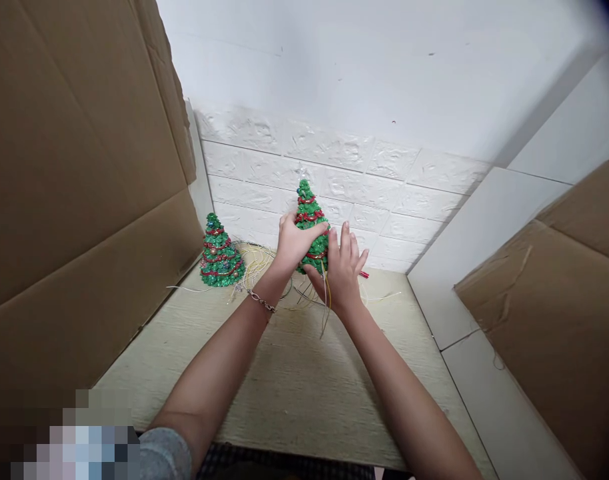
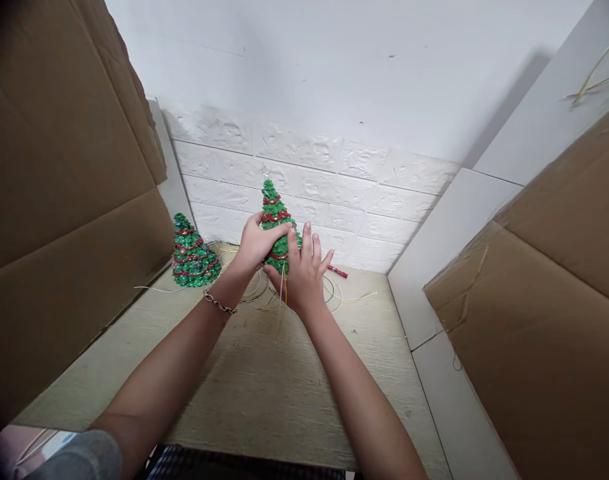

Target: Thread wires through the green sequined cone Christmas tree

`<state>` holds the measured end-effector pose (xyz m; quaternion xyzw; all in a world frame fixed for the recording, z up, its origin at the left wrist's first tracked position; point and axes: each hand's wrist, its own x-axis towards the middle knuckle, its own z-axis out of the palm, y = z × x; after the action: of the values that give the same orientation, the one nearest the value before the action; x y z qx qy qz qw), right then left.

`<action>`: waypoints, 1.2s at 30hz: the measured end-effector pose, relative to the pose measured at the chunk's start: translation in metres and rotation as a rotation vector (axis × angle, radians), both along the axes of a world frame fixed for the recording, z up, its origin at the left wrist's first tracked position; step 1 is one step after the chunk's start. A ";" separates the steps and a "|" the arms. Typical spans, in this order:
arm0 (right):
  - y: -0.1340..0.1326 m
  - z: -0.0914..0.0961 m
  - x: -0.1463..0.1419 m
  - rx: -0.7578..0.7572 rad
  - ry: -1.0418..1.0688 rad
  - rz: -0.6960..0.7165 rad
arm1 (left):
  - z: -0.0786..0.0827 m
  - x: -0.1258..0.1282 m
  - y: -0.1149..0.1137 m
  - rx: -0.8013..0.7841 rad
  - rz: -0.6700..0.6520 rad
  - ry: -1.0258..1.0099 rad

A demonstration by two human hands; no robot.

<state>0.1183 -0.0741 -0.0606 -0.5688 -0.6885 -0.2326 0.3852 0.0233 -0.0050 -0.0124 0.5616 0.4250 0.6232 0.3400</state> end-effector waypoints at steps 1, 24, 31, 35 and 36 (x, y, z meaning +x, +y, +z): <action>0.000 -0.001 0.002 0.029 0.001 0.021 | 0.000 -0.002 0.001 -0.002 0.000 -0.019; -0.004 -0.002 0.003 0.127 -0.279 0.077 | 0.009 -0.003 -0.007 0.034 0.121 0.048; -0.003 0.004 0.009 0.104 -0.118 0.137 | 0.006 -0.004 -0.004 0.027 0.116 0.071; -0.005 0.002 0.010 0.108 -0.085 0.314 | 0.005 -0.008 -0.001 0.016 0.135 0.062; -0.006 0.002 0.008 0.087 -0.089 0.339 | 0.005 -0.009 -0.001 0.014 0.138 0.061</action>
<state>0.1266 -0.0804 -0.0587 -0.4164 -0.7802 -0.2187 0.4123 0.0147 -0.0056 -0.0077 0.5521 0.4685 0.6306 0.2794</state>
